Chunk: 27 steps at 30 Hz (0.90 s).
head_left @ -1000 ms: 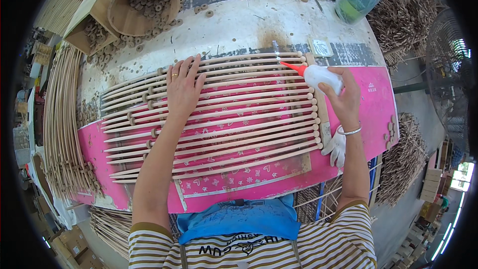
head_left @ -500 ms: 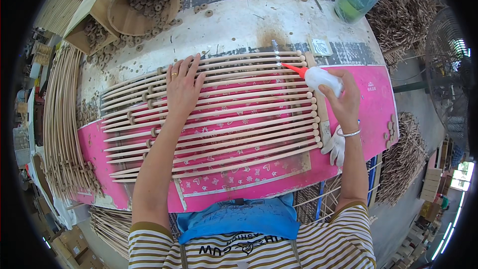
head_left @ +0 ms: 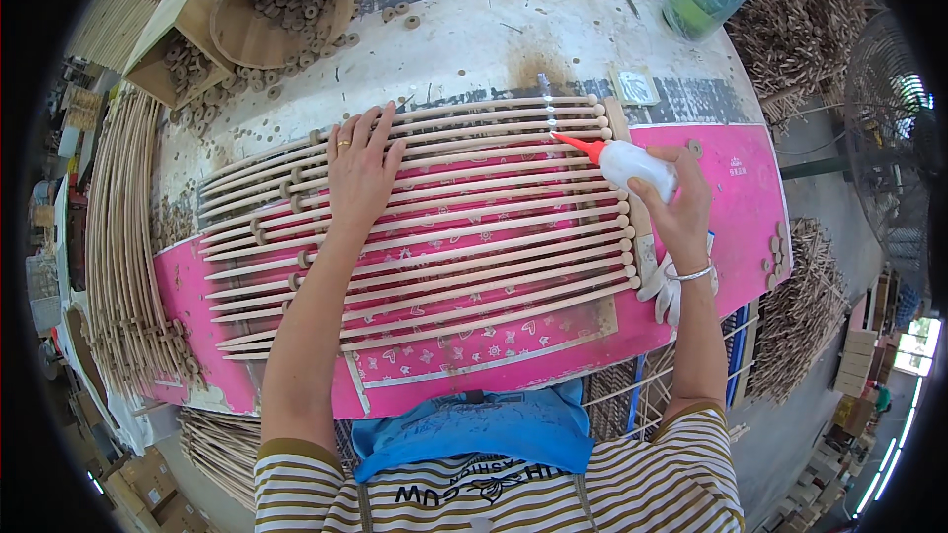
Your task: Assembling wooden sticks into a lattice structure using glue and spacers.
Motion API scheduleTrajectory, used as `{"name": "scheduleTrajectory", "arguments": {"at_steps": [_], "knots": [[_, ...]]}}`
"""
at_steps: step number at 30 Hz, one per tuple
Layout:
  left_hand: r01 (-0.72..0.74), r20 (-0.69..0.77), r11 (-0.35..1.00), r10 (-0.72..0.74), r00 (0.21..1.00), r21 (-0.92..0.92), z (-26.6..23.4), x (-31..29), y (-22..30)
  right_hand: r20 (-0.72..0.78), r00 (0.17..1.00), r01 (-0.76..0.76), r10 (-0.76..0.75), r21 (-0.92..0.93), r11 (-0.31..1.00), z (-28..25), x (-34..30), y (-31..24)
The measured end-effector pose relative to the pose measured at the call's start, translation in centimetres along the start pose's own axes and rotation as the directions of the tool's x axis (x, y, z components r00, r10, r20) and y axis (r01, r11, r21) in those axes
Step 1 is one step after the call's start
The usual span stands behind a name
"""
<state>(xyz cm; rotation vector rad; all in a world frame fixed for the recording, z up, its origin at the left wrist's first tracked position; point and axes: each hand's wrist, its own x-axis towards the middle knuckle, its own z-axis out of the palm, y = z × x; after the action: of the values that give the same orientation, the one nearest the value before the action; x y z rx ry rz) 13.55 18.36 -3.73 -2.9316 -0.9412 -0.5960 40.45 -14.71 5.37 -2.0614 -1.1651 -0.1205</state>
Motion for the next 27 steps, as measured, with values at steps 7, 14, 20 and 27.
{"name": "scheduleTrajectory", "arguments": {"at_steps": [7,14,20,27], "knots": [[0.000,-0.006,1.000,0.000,1.000,-0.002,0.1,-0.1,-0.1,-0.005,1.000,-0.027,0.027,0.005,1.000,-0.6,-0.5,-0.4],[-0.003,0.003,1.000,0.003,1.000,-0.003,0.0,0.0,-0.1,0.003,1.000,-0.028,0.028,0.024,0.999,-0.9,-1.0,-1.4],[0.006,0.018,1.000,-0.007,1.000,0.009,0.0,0.0,0.1,0.012,1.000,-0.007,0.007,-0.002,1.000,-0.8,-1.4,-1.1],[0.004,0.010,1.000,-0.005,1.000,0.018,0.1,0.0,0.0,-0.003,0.999,-0.051,0.051,0.013,0.999,-1.6,-2.2,-1.3]]}}
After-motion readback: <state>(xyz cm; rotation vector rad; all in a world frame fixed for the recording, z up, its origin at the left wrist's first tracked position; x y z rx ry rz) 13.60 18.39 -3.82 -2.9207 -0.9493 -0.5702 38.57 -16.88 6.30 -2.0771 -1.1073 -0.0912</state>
